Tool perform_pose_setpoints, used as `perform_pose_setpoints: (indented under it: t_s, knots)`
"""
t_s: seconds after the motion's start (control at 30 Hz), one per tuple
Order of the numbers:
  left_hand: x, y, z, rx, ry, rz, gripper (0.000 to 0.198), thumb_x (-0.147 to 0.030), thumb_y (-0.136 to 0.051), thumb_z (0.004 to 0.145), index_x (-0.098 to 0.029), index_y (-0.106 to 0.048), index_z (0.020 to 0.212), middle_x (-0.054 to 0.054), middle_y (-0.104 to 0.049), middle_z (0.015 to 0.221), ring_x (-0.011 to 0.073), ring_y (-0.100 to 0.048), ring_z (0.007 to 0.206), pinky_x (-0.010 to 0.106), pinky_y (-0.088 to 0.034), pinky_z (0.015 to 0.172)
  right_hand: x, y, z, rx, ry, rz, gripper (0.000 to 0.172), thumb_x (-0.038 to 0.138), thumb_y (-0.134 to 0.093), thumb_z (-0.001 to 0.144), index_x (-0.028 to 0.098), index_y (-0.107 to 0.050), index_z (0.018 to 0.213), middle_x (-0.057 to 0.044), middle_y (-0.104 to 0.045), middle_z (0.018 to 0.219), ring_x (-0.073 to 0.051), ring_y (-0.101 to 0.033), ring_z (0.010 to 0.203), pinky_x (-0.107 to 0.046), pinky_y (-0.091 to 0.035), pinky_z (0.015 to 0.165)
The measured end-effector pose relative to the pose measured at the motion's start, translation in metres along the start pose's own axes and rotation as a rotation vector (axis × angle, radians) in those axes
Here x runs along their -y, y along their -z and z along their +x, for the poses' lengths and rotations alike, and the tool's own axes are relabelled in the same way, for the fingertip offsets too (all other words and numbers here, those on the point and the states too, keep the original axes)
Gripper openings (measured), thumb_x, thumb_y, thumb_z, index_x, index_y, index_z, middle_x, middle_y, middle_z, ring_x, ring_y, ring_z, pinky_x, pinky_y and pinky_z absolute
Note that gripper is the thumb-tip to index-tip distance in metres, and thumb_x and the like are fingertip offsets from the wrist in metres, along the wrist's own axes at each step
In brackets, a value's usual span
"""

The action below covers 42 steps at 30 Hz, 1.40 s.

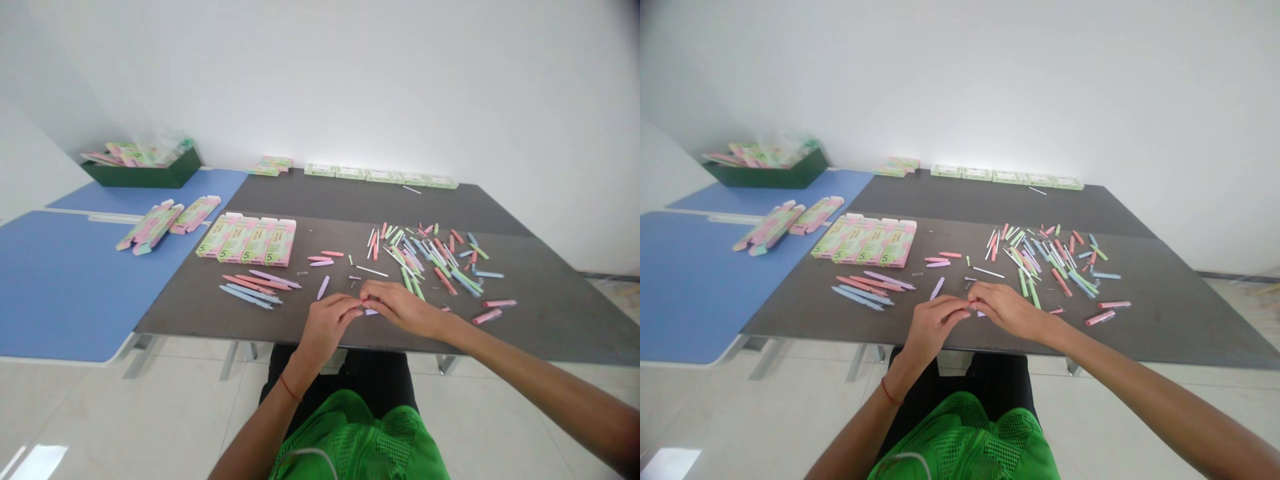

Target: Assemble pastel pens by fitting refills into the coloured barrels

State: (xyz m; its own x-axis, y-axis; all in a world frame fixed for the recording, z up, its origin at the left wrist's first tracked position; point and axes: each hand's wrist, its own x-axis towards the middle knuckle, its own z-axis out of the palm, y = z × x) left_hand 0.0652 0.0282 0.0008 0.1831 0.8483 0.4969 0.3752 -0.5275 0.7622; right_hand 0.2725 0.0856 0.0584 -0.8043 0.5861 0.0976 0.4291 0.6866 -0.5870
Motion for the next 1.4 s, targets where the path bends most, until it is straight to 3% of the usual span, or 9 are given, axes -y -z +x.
perform_pose_setpoints:
  t_s: [0.33,0.4,0.5,0.6,0.77,0.93,1.03,1.17,1.4]
  knots:
    - [-0.001,0.005,-0.004,0.067,-0.118,0.196,0.023,-0.028,-0.050,0.107,-0.018,-0.071,0.103,0.005,-0.073,0.097,0.0158,-0.069,0.088,0.028,-0.055,0.083,-0.010,-0.002,0.000,0.092,-0.348,0.655,0.032,0.047,-0.070,0.092,0.016,-0.071,0.090,-0.002,-0.068,0.070,-0.017,-0.065,0.064,-0.029,-0.051,0.064]
    - [0.002,0.008,-0.005,0.047,-0.050,0.258,0.021,-0.026,-0.050,0.107,-0.018,-0.068,0.101,0.005,-0.071,0.095,0.0161,-0.068,0.088,0.028,-0.053,0.083,-0.024,0.001,-0.001,0.065,-0.367,0.587,0.033,0.049,-0.070,0.091,0.016,-0.071,0.088,-0.003,-0.068,0.070,-0.017,-0.065,0.063,-0.030,-0.050,0.062]
    - [0.007,0.011,-0.008,0.095,0.102,0.419,0.014,-0.026,-0.058,0.104,-0.021,-0.069,0.096,0.002,-0.072,0.092,0.0156,-0.067,0.085,0.027,-0.049,0.079,-0.048,0.005,-0.003,-0.138,-0.280,0.200,0.024,0.037,-0.065,0.095,0.016,-0.072,0.085,-0.006,-0.069,0.077,-0.018,-0.063,0.070,-0.031,-0.047,0.067]
    - [0.011,0.009,-0.009,0.173,0.165,0.545,0.010,-0.025,-0.067,0.098,-0.022,-0.070,0.089,0.001,-0.071,0.087,0.0171,-0.066,0.085,0.028,-0.046,0.075,-0.066,0.002,-0.001,-0.201,-0.207,-0.083,0.017,0.023,-0.065,0.094,0.017,-0.075,0.082,-0.008,-0.070,0.085,-0.020,-0.063,0.078,-0.032,-0.045,0.074]
    - [0.010,0.005,-0.003,0.215,0.184,0.603,0.012,-0.027,-0.073,0.094,-0.020,-0.068,0.086,0.002,-0.070,0.087,0.0193,-0.066,0.086,0.029,-0.043,0.073,-0.075,-0.010,0.004,-0.178,-0.199,-0.100,0.016,0.019,-0.067,0.092,0.019,-0.078,0.080,-0.007,-0.072,0.083,-0.019,-0.065,0.076,-0.030,-0.045,0.073]
    - [0.002,0.007,-0.001,0.241,0.206,0.637,0.010,-0.031,-0.068,0.098,-0.021,-0.069,0.097,0.003,-0.072,0.097,0.0196,-0.068,0.088,0.029,-0.042,0.071,-0.066,-0.006,-0.003,-0.229,-0.242,-0.134,0.015,0.026,-0.068,0.094,0.019,-0.079,0.101,-0.007,-0.074,0.088,-0.019,-0.063,0.073,-0.030,-0.042,0.071]
    - [-0.008,0.008,-0.006,0.233,0.216,0.574,0.019,-0.036,-0.054,0.105,-0.023,-0.067,0.103,0.003,-0.073,0.099,0.0190,-0.068,0.085,0.029,-0.041,0.070,-0.052,0.000,-0.015,-0.304,-0.291,-0.091,0.020,0.033,-0.063,0.097,0.018,-0.076,0.099,-0.005,-0.072,0.087,-0.018,-0.060,0.071,-0.030,-0.040,0.070]
    - [-0.018,0.004,-0.018,0.284,0.281,0.311,0.042,-0.037,-0.030,0.112,-0.022,-0.057,0.083,0.000,-0.065,0.071,0.0162,-0.062,0.065,0.029,-0.037,0.065,-0.032,-0.005,-0.040,-0.279,-0.402,0.166,0.033,0.034,-0.046,0.100,0.020,-0.057,0.073,0.002,-0.050,0.062,-0.015,-0.046,0.059,-0.029,-0.032,0.060]
    - [-0.017,0.003,-0.019,0.367,0.345,0.090,0.045,-0.040,-0.030,0.110,-0.022,-0.045,0.071,-0.002,-0.053,0.061,0.0151,-0.052,0.059,0.029,-0.031,0.062,-0.023,-0.039,-0.074,-0.246,-0.505,0.421,0.029,0.023,-0.033,0.089,0.024,-0.030,0.060,0.004,-0.027,0.058,-0.015,-0.032,0.055,-0.033,-0.026,0.059]
